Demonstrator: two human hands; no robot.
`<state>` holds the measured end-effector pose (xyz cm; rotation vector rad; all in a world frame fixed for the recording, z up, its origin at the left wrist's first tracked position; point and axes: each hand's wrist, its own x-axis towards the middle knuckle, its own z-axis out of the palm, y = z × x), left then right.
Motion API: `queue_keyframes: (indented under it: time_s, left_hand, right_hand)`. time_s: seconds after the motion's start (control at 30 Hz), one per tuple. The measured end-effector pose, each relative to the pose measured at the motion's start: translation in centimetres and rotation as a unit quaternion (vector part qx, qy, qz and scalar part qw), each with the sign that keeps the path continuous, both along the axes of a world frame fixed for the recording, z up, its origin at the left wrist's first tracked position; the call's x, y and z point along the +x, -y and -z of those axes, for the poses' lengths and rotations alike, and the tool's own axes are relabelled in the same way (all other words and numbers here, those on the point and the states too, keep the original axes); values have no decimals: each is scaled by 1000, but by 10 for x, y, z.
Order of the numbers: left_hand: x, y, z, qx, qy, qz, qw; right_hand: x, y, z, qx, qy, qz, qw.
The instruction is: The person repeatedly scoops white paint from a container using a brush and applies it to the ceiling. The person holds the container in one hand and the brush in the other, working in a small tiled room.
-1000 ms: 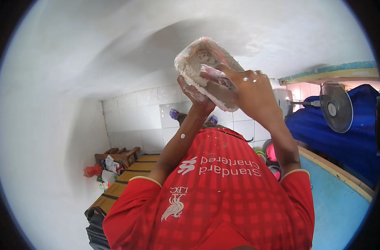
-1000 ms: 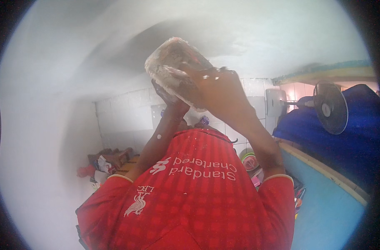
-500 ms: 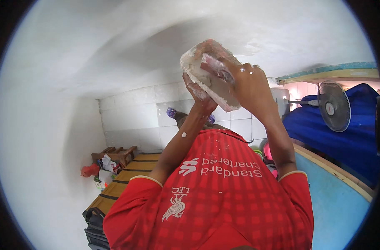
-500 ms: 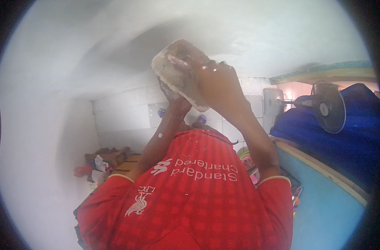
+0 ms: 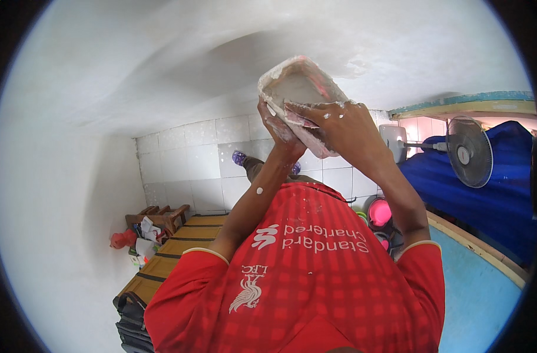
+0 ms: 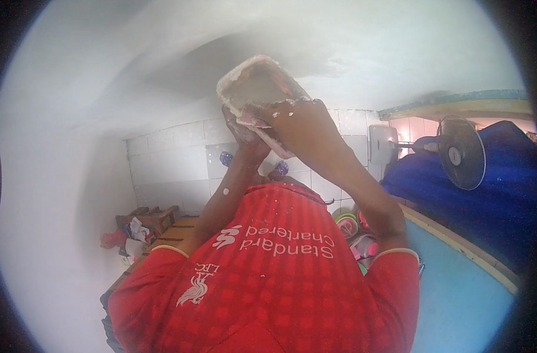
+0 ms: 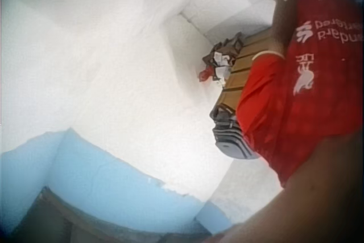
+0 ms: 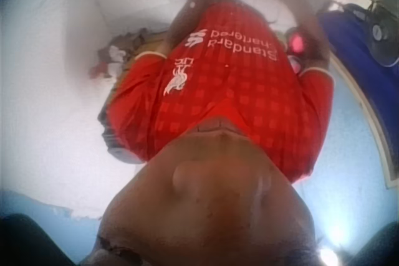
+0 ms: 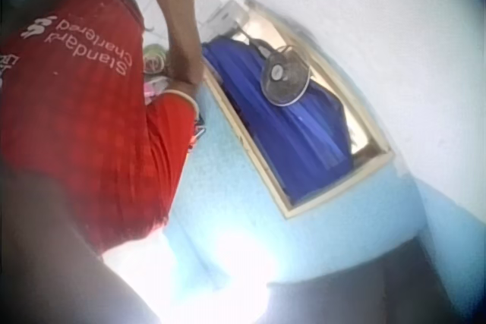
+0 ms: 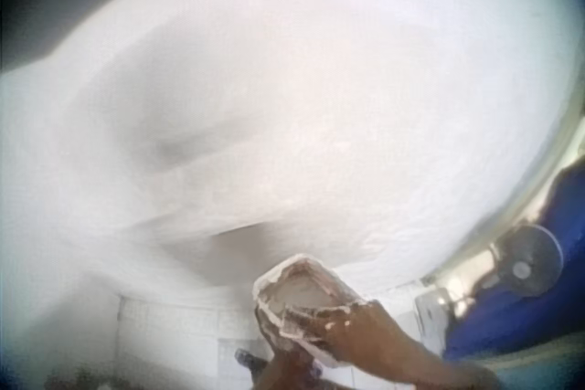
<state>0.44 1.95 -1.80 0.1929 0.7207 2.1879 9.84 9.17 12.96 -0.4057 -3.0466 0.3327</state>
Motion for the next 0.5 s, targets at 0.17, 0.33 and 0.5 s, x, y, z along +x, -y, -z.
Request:
queue_keyframes:
  time_s: [0.17,0.33,0.5]
  left_hand:
    - [0,11,-11,9,-52,-3,999]
    - [0,23,-31,33,-72,0,997]
    - [-2,16,-21,39,-75,-11,996]
  right_hand:
    - [-1,4,2,15,-13,-53,998]
    - [-4,7,12,46,12,-83,995]
    - [-14,-2,27,123,21,-140,982]
